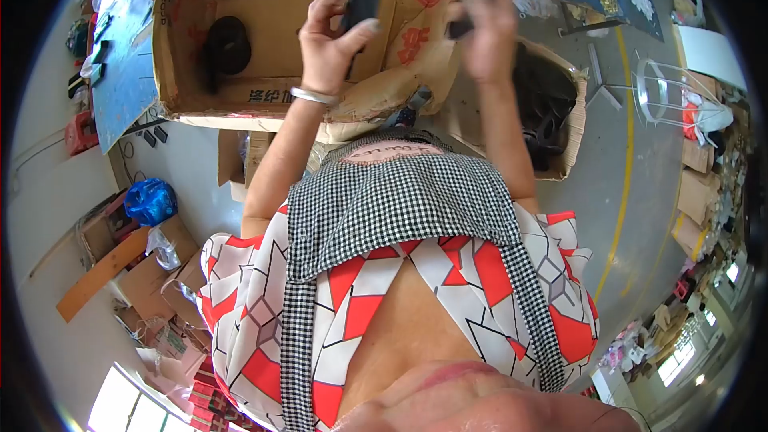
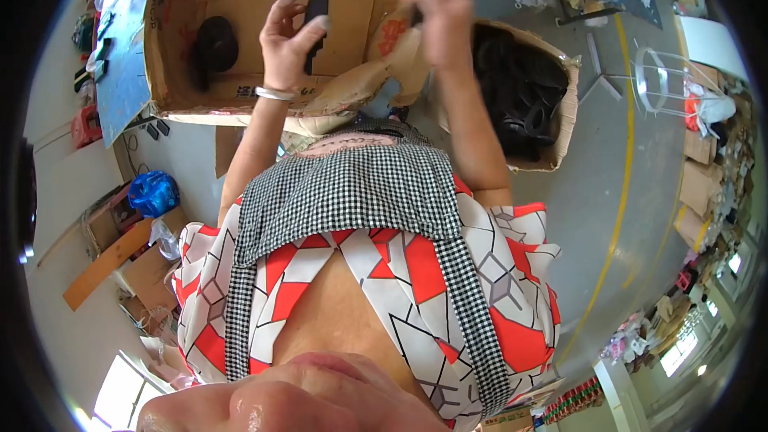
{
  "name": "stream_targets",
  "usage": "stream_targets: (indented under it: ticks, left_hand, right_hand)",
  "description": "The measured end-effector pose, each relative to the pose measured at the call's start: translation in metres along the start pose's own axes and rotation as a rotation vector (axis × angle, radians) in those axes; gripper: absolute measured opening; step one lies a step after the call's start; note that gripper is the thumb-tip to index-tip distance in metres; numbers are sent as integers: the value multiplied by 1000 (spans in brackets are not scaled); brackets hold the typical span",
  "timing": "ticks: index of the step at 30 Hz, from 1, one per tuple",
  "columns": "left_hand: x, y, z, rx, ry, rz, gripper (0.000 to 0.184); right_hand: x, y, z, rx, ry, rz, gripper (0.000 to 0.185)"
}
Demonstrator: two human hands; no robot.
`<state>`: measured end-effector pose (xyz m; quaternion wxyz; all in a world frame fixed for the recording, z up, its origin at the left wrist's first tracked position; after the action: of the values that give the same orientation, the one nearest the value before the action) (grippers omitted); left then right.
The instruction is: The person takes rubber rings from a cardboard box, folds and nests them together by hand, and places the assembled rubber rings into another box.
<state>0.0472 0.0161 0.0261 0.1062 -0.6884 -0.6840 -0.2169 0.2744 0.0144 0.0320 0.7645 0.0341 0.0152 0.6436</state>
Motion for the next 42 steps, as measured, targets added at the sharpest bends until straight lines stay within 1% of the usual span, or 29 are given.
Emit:
stream_targets:
  ticks: [1,2,4,5,7,8,9,11,13,15,16,17,18,19,20,21,22,23,24,25,26,27,29,32,36,38,39,41,42]
  left_hand:
    - [3,10,-10,274,166,97,58]
    - [3,21,-17,256,171,123,60]
    - [1,29,-28,187,159,154,63]
    - [1,25,-25,192,158,152,63]
    - [0,23,-7,-31,3,211,65]
    - [0,22,-5,-60,-49,216,65]
    - [1,22,-6,-59,-47,213,65]
    - [-5,27,3,-447,-274,111,63]
    - [-7,25,4,-468,-249,75,58]
    - [-11,23,3,-580,-333,-7,55]
    - [-5,15,-1,-592,-304,-48,53]
    - [0,-1,0,-639,-330,-155,53]
    - [8,-13,1,-705,-296,-120,53]
    - [11,-31,5,-648,-288,-151,51]
    - [11,-37,3,-547,-232,-155,51]
    - [12,-42,0,-446,-180,-156,52]
    - [12,-28,-8,-351,-124,-88,56]
    - [8,-15,-7,-264,-122,-43,59]
    - [6,2,-14,-206,-97,18,60]
    - [6,8,-11,-17,84,79,63]
    - [7,18,-22,57,157,132,64]
    - [6,25,-34,134,227,181,66]
    - [4,27,-33,47,175,194,69]
    - [2,33,-30,-123,62,241,69]
    - [4,32,-29,-60,133,292,67]
    - [1,31,-16,-318,-63,198,68]
    - [1,31,-16,-318,-65,198,68]
    - [-2,31,-9,-384,-177,145,65]
    - [1,23,-9,-422,-182,46,62]
  right_hand:
    - [-10,32,1,236,91,78,50]
    - [-20,52,19,234,-62,85,50]
    - [-19,61,13,262,41,130,52]
    - [-21,60,15,266,43,134,52]
    - [-23,61,21,202,20,161,49]
    - [-23,62,18,286,27,153,43]
    - [-24,64,14,285,26,157,43]
    - [-23,64,-1,475,119,126,38]
    - [-24,63,-2,482,116,90,35]
    - [-20,52,-13,478,241,54,36]
    - [-13,35,-21,445,253,-12,38]
    - [-6,11,-22,426,257,-81,34]
    - [5,-14,-27,646,226,-136,30]
    - [14,-55,-35,557,141,-291,31]
    - [5,-60,-4,545,5,-403,30]
    - [6,-60,1,278,-87,-403,30]
    - [6,-58,4,10,-177,-402,31]
    - [-10,-14,31,37,-106,-246,32]
    - [-15,5,29,-237,-181,-224,34]
    - [-24,35,22,-89,-7,-16,35]
    - [-29,58,14,102,49,186,42]
    - [-36,72,22,217,25,239,48]
    - [-36,69,32,127,-50,168,53]
    - [-35,66,23,207,27,216,54]
    - [-34,67,11,316,63,214,49]
    - [-33,63,5,360,74,121,44]
    - [-34,64,5,360,75,121,44]
    - [-34,58,7,251,73,29,39]
    - [-29,48,3,225,96,8,38]
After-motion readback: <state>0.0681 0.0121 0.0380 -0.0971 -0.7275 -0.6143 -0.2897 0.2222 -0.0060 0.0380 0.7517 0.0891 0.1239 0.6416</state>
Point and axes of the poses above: each hand's wrist, its own x-axis towards the middle knuckle, its own y-axis out of the palm, z = x × y, the point moved 8 cm from there along x, towards the middle knuckle, and after that the axes turned 12 degrees about y, right-handed, at the moved point
